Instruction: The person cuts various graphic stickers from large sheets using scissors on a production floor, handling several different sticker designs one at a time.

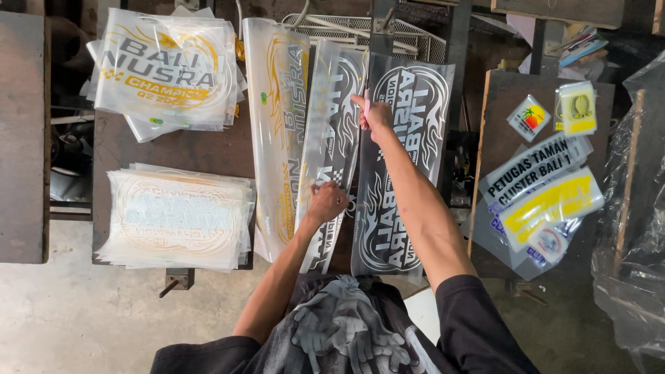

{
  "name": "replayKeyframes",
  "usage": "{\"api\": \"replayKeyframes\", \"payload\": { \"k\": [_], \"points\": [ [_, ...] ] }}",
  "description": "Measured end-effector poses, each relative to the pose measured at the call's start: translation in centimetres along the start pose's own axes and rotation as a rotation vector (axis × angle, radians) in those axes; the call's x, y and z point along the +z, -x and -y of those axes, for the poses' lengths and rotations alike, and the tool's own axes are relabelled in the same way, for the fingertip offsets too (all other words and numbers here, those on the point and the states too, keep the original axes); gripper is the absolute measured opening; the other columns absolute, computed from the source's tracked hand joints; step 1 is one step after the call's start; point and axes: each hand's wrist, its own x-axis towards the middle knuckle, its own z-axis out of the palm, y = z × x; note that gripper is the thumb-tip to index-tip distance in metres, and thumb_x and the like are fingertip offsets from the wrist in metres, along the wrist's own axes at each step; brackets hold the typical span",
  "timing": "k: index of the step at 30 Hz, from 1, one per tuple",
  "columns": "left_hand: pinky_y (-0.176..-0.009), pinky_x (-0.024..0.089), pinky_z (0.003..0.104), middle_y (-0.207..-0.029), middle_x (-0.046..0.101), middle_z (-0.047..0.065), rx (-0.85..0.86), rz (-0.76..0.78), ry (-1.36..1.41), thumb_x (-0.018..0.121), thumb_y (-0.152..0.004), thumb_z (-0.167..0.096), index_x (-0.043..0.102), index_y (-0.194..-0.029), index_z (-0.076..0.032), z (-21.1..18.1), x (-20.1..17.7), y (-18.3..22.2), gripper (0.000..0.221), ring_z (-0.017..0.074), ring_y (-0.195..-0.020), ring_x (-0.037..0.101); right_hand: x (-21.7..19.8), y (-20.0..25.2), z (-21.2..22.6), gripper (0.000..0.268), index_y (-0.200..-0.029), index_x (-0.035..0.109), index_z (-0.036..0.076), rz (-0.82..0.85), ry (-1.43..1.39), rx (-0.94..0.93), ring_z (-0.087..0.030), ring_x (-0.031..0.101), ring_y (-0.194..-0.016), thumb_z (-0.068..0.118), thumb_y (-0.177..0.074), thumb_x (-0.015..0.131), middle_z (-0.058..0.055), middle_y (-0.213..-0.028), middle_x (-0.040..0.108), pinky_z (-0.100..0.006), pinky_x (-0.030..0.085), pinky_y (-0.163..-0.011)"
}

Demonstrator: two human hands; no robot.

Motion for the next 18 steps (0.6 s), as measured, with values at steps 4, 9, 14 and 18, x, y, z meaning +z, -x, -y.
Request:
{"api": "replayKeyframes", "payload": {
  "k": [4,9,14,18],
  "points": [
    [-0.104,0.029,0.051,-0.096,0.058,0.002,-0.003,-0.013,0.017,0.060,-0.085,-0.037,0.072,-0.081,-0.023,-0.2,-0.2,0.2,0.019,0.0222,-0.102,0.060,-0.2,-0.6,0.4,0.047,-0.061,0.060,0.003,-0.001,0.014,0.000,-0.013,0.052,-0.035,0.033,-0.074,0.094,-0.007,-0.047,0.050,-0.023,0.041,-0.034],
    [-0.104,0.031,0.052,-0.092,0.058,0.001,-0.008,-0.056,0.034,0.064,-0.079,-0.035,0.072,-0.077,-0.022,-0.7,-0.6,0.8,0.016,0.0216,-0.099,0.061,-0.5,-1.3,1.0,0.050,-0.064,0.059,0.001,0.029,-0.033,0.024,-0.010,0.051,-0.036,0.035,-0.074,0.095,-0.006,-0.049,0.049,-0.021,0.042,-0.035],
    [-0.101,0.037,0.048,-0.090,0.056,0.001,0.053,-0.294,-0.027,0.067,-0.076,-0.027,0.064,-0.069,-0.016,-1.4,-0.3,2.5,0.014,0.0221,-0.095,0.060,-1.1,3.2,2.3,0.049,-0.065,0.057,0.003,0.048,0.009,-0.034,-0.010,0.052,-0.037,0.036,-0.077,0.092,-0.005,-0.050,0.050,-0.020,0.042,-0.036],
    [-0.101,0.040,0.049,-0.112,0.047,0.003,0.021,-0.513,-0.173,0.070,-0.081,-0.024,0.069,-0.077,-0.014,-4.5,-3.4,5.9,0.011,0.0272,-0.123,0.047,-3.4,8.6,-1.6,0.044,-0.067,0.062,0.007,0.067,0.206,-0.179,-0.010,0.057,-0.040,0.038,-0.086,0.087,-0.003,-0.051,0.056,-0.018,0.044,-0.039]
  ]
}}
